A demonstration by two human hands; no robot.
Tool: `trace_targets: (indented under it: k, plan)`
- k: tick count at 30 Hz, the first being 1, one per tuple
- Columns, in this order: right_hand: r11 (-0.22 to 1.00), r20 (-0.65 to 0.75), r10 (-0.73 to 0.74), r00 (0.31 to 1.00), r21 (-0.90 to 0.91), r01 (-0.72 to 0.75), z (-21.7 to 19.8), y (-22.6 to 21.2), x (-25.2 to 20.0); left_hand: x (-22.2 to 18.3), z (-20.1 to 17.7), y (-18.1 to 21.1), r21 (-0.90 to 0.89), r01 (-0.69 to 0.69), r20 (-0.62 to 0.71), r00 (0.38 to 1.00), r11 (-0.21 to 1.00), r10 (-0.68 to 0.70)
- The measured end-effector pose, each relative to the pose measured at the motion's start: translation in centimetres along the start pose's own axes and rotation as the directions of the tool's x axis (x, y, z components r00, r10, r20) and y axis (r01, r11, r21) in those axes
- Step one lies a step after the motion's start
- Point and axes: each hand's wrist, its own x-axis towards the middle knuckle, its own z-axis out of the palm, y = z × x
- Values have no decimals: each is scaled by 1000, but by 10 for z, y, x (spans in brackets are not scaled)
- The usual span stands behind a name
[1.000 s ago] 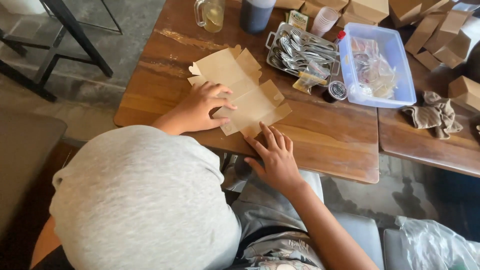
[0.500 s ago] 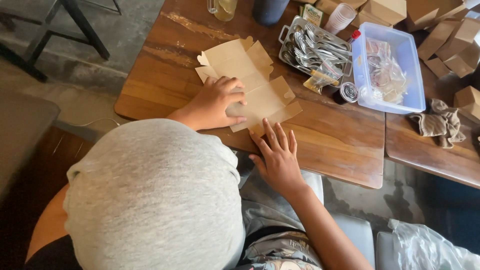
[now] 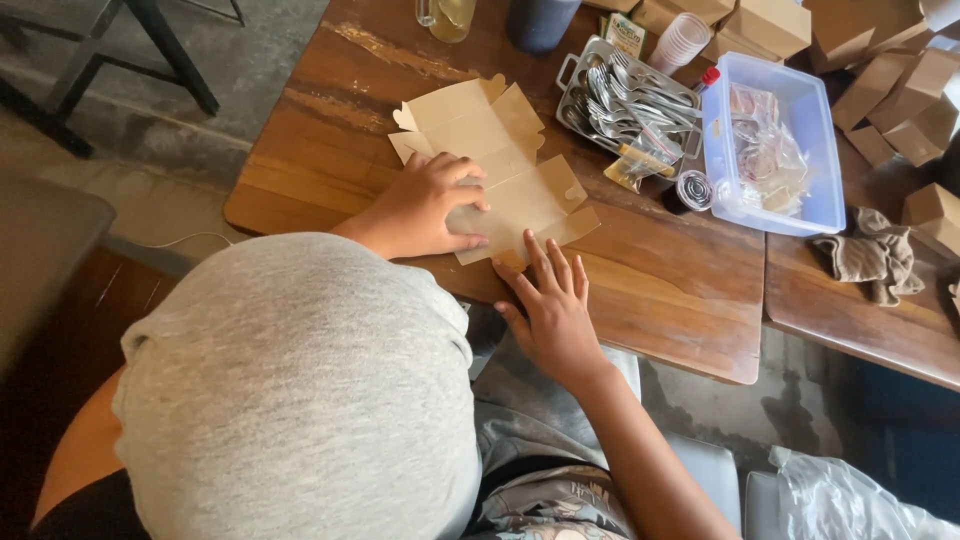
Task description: Assembling small cardboard boxes from flat templates and packing a small container into one of them.
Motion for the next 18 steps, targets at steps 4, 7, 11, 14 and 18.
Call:
trace_targets:
  k: [4, 7, 11, 14, 18]
  plan:
    - [990, -258, 105, 960, 114, -78, -6, 40, 4, 0, 3, -3, -4, 6, -10, 1000, 1000, -6]
    - [935, -314, 354, 881, 147, -324, -15, 72, 12, -1, 2, 0, 0, -5, -34, 999, 1000, 5]
    - [916, -222, 375, 900, 235, -324, -8, 98, 23, -2, -2, 4, 56, -28, -53, 998, 998, 31]
    - [897, -243, 409, 879, 283, -340, 4, 102, 31, -5, -6, 8, 48, -75, -76, 994, 996, 78]
    - [921, -351, 368, 861, 268, -284, -9, 71, 37, -6, -8, 11, 36, -87, -81, 993, 996, 90]
